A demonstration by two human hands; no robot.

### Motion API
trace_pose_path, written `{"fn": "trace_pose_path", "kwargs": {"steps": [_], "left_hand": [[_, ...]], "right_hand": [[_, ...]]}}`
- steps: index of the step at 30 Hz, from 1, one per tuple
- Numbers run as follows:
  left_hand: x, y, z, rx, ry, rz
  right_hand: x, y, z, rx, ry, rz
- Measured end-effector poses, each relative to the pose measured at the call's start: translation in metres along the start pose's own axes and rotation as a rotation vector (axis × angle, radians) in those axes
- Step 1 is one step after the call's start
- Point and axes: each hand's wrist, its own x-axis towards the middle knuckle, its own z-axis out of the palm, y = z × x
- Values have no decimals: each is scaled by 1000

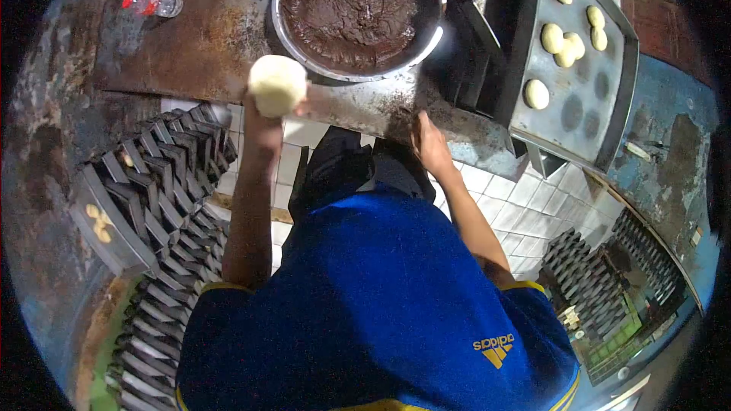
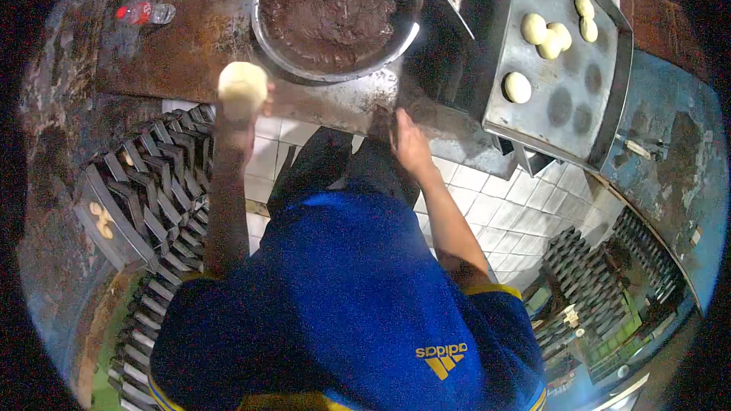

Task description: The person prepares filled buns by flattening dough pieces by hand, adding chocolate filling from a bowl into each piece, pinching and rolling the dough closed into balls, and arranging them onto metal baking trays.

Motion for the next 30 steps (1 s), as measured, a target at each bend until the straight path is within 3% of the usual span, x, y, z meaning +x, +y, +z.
{"fn": "trace_pose_path", "kwargs": {"steps": [2,5,8,13,17,19,20,22,24,26,30], "left_hand": [[-5,12,-11,236,123,37],[-13,17,-13,302,236,2],[-19,9,-36,330,80,-34],[-18,5,-38,112,213,-54],[-22,7,-40,14,338,-51],[-21,15,-27,9,418,-45],[-21,20,-23,8,500,-38],[-22,26,-22,-3,465,-33],[-20,32,-20,-13,433,-22],[-18,35,-15,32,406,-47],[-16,23,-35,317,254,-58]], "right_hand": [[27,-39,-45,179,174,-203],[83,-92,-113,36,213,-311],[138,-99,-100,-101,232,-452],[194,-78,-49,-434,194,-646],[200,-90,-54,-480,-3,-483],[205,-100,-72,-400,-211,-363],[214,-91,-70,-402,-212,-363],[254,-48,-51,-88,-411,-614],[263,-40,-41,112,-458,-644],[237,-70,-51,-244,-236,-397],[205,-94,-50,-350,-180,-411]]}}
